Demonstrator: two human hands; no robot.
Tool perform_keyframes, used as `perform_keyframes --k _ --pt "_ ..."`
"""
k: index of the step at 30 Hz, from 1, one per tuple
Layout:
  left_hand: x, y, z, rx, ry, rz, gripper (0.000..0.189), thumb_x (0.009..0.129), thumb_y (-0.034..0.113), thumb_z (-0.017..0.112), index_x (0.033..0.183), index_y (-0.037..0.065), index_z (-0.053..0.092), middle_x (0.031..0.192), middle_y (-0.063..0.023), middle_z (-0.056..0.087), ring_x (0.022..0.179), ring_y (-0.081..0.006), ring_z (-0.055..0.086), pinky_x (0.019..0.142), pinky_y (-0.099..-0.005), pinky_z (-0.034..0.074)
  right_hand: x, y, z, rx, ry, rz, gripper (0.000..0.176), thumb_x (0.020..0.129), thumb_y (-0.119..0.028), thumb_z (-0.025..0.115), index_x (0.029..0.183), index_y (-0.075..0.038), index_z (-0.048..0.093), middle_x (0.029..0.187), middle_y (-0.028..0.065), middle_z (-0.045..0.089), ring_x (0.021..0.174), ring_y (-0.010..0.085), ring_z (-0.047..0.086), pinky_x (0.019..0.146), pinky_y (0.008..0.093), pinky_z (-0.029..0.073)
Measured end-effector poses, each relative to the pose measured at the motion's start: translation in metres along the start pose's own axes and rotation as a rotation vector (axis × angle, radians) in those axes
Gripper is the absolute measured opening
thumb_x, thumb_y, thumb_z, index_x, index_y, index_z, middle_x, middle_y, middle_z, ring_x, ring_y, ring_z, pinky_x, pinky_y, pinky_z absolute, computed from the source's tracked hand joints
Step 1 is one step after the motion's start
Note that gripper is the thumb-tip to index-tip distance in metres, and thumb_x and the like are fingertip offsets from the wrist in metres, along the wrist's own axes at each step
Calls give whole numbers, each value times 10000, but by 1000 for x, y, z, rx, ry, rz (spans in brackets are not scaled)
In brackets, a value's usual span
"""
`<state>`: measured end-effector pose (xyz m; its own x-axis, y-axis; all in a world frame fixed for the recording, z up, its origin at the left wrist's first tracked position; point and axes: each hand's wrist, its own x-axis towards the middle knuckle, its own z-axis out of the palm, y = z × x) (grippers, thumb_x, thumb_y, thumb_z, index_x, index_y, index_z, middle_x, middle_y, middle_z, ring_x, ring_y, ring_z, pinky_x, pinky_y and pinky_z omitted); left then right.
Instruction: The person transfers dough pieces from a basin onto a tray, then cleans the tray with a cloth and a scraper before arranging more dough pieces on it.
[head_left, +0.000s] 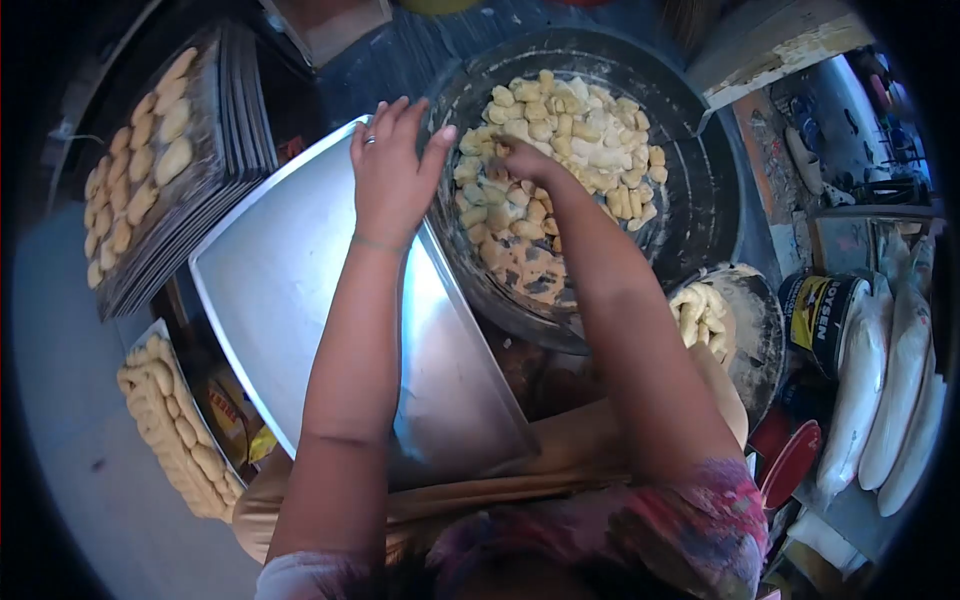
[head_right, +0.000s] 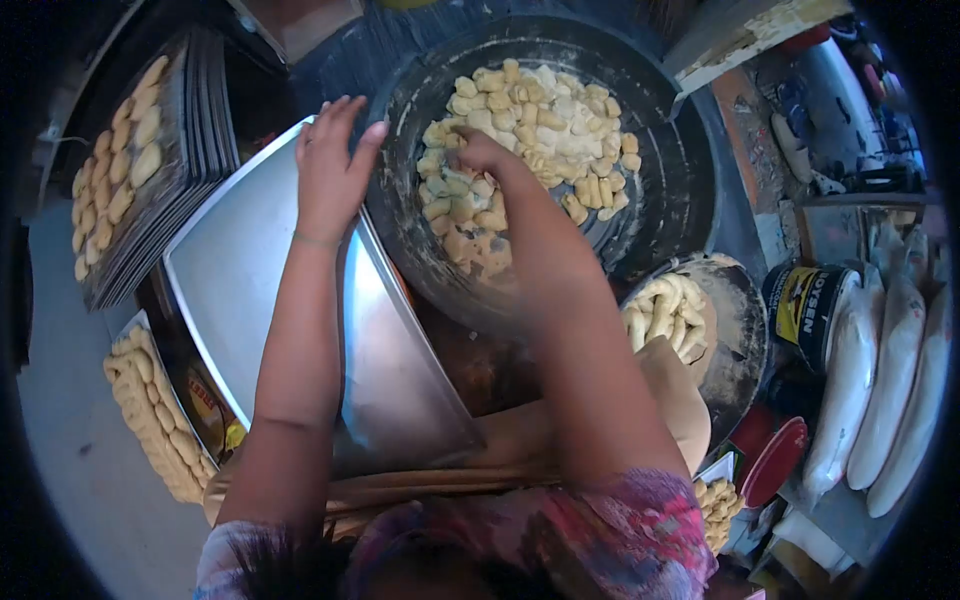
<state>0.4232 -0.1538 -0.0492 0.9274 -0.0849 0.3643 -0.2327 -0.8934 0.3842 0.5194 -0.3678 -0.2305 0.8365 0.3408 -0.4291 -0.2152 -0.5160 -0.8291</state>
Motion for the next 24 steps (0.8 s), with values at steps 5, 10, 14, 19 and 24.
perform_keyframes --k 5,10,14,19,24 --pt "3 -1 -5 -41 -71 16 500 934 453 561 1191 33 648 1286 -179 589 1287 -341 480 1151 -504 190 64 24 73 -487 353 -3 852 755 -452 720 1484 -170 382 1523 197 327 1416 379 298 1118 533 283" --pt "2 -1 -5 -60 -78 23 428 906 395 611 1129 36 674 1180 -152 645 1185 -332 544 1138 -506 203 -10 26 81 -966 -60 -205 737 722 -354 746 1390 -235 458 1486 121 355 1372 361 343 1098 578 283" --pt "2 -3 -7 -63 -50 44 384 910 378 627 1115 56 673 1127 -125 667 1109 -296 593 1133 -489 217 -45 73 12 -1050 -238 -389 559 793 -213 665 1330 -248 514 1386 131 461 1280 286 443 1010 435 400" --pt "2 -3 -6 -95 -5 52 349 894 359 637 1061 57 695 1031 -125 692 1064 -306 606 1118 -496 238 -53 86 19 -861 773 167 627 832 -329 650 1412 -213 442 1384 171 480 1281 309 439 1007 507 347" --pt "0 -8 0 -78 36 56 345 876 349 650 1044 52 694 1015 -116 694 1052 -283 611 1115 -513 246 -70 94 139 -866 158 -125 756 874 -636 538 1516 -316 298 1581 303 25 1462 479 92 1115 695 89"
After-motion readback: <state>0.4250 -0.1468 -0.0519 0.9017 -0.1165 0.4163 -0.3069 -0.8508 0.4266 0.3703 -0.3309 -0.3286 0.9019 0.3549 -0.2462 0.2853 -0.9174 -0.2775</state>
